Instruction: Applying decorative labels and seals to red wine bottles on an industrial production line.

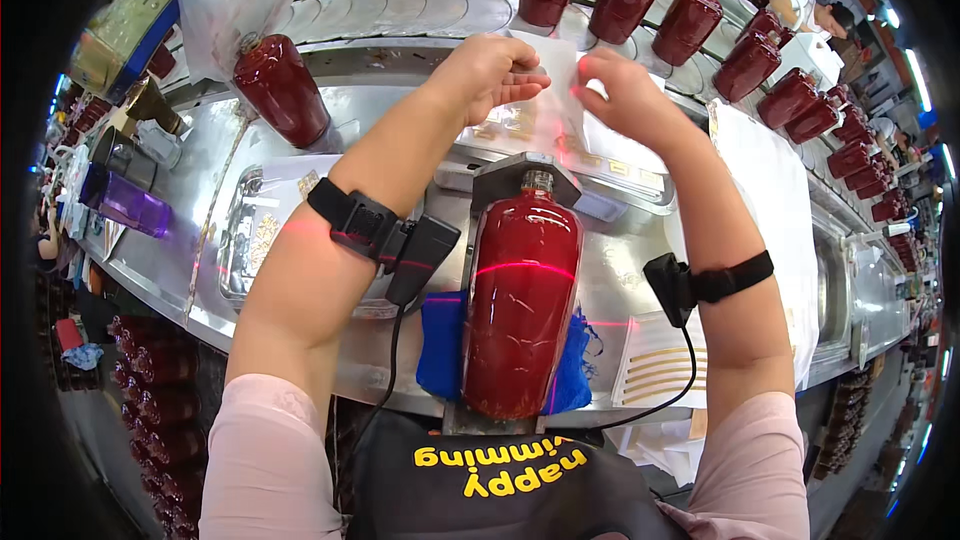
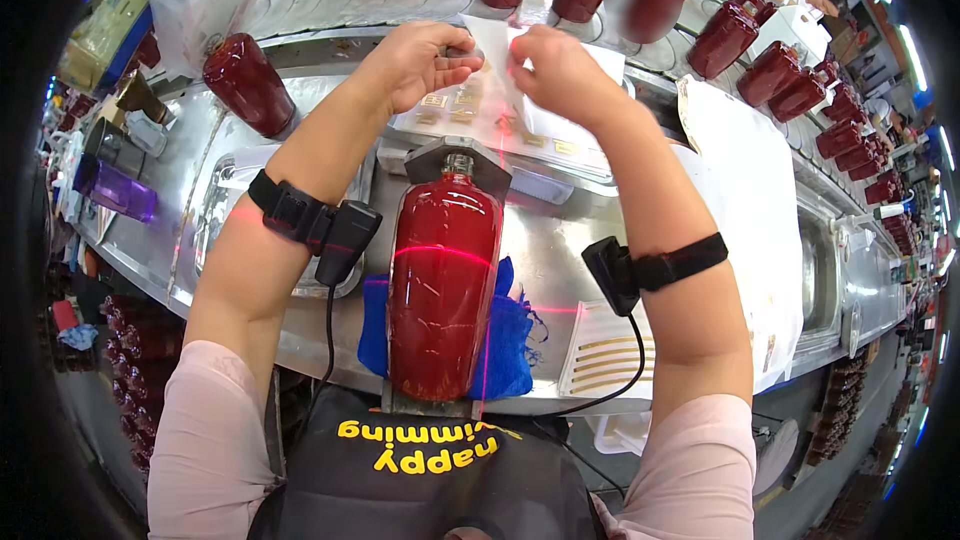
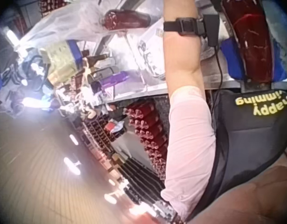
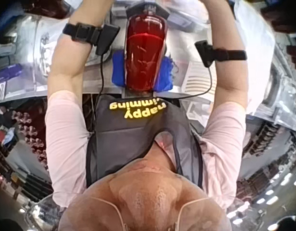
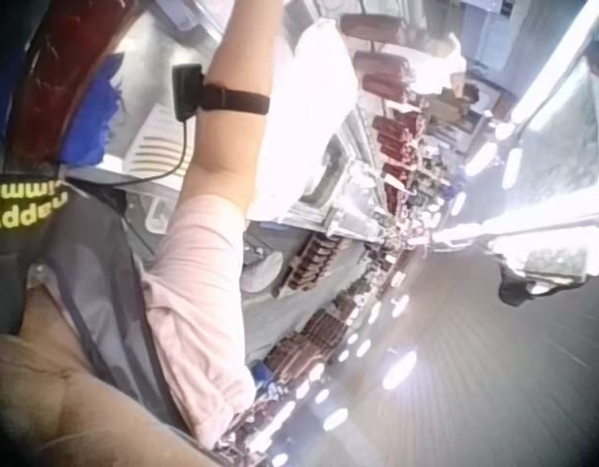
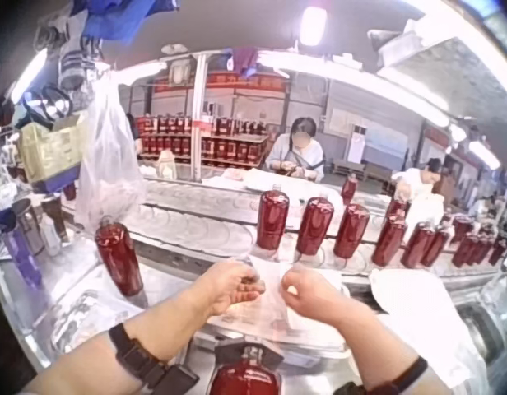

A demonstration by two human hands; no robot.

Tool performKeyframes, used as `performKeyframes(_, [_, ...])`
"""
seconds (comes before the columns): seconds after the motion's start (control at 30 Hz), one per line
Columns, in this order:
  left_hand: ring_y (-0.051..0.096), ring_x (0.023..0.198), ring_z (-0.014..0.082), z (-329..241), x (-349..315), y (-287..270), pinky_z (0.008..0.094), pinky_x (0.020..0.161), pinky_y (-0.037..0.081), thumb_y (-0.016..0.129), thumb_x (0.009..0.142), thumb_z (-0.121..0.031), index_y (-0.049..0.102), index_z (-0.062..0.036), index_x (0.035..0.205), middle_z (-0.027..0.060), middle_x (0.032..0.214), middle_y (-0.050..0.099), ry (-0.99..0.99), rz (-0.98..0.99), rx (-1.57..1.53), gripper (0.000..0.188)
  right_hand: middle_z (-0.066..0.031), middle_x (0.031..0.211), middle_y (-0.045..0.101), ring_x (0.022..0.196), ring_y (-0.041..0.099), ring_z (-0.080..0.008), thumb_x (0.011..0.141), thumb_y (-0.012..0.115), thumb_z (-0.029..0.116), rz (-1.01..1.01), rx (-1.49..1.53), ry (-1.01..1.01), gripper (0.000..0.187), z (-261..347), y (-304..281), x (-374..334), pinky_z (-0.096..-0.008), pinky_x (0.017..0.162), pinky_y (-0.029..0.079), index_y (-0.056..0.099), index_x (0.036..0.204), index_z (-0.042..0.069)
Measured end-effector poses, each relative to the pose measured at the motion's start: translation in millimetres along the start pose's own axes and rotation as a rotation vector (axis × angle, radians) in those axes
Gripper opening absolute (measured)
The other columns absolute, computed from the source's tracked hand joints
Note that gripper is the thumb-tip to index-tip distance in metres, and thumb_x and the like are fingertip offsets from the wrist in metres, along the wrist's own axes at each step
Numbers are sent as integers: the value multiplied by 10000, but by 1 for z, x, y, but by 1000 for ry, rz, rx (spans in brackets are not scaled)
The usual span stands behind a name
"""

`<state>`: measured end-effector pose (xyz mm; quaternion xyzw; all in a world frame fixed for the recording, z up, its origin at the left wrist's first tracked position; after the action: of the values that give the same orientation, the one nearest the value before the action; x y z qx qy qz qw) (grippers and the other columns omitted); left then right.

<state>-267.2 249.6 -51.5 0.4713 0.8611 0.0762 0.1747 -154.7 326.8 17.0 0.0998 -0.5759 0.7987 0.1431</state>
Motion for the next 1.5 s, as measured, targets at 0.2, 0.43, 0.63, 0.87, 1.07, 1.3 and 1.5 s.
performKeyframes(0.2, [614, 823, 146, -3, -12, 1, 286, 714, 497, 603, 885, -226, 655, -16, 990, 34, 970, 618, 168, 131, 577, 240, -148, 989, 623, 958, 603, -311, 840, 638, 210, 218, -1, 130, 217, -36, 30, 7, -386, 860, 472, 671, 969, 39])
performKeyframes(0.43, [466, 914, 257, 10, -43, 47, 328, 881, 390, 579, 834, -97, 706, -179, 1102, 87, 938, 526, 652, 468, 1317, 308, -194, 883, 639, 845, 626, -339, 784, 671, 256, 295, -18, 294, 260, -47, 57, 10, -398, 765, 495, 693, 910, 30])
performKeyframes(0.63, [447, 871, 285, 15, -46, 48, 371, 860, 407, 597, 839, -95, 714, -221, 1094, 73, 923, 529, 675, 465, 1471, 308, 13, 755, 555, 677, 475, -61, 826, 625, 257, 294, 391, 577, 198, -63, 46, -2, -252, 550, 404, 645, 920, 83])
performKeyframes(0.87, [491, 921, 294, 12, -34, 42, 396, 878, 417, 615, 831, -155, 715, -197, 1081, 84, 932, 553, 648, 420, 1410, 273, -43, 848, 576, 725, 550, -128, 848, 611, 209, 108, 819, 741, 223, -94, 10, -12, -288, 536, 501, 610, 1014, 60])
performKeyframes(1.07, [503, 977, 334, -3, -15, 51, 429, 901, 422, 565, 833, -125, 634, -181, 1220, 140, 997, 576, 829, 271, 1553, 397, -20, 843, 561, 770, 536, -116, 861, 586, 215, 73, 571, 867, 201, -117, 8, -23, -303, 573, 504, 607, 1022, 97])
performKeyframes(1.3, [489, 1115, 365, 13, 9, 48, 443, 987, 406, 569, 824, -114, 607, -164, 1264, 173, 1154, 552, 588, 265, 1751, 445, -86, 855, 569, 695, 563, -188, 834, 592, 171, -49, 892, 744, 176, -111, -24, -8, -320, 534, 524, 594, 943, 33])
performKeyframes(1.5, [486, 1096, 362, 7, 3, 41, 444, 956, 412, 545, 843, -133, 633, -138, 1219, 167, 1113, 566, 665, 222, 1685, 386, -55, 887, 626, 735, 636, -156, 862, 587, 198, -150, 982, 611, 198, -109, -81, -9, -320, 607, 540, 605, 1005, 63])
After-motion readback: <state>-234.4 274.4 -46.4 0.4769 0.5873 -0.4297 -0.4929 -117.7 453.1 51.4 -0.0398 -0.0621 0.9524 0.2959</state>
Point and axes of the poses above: each hand's wrist, its own x-axis towards the middle knuckle, its own y-axis out of the palm, z = x × y, the point moved 9 cm from there along x, towards the middle knuckle
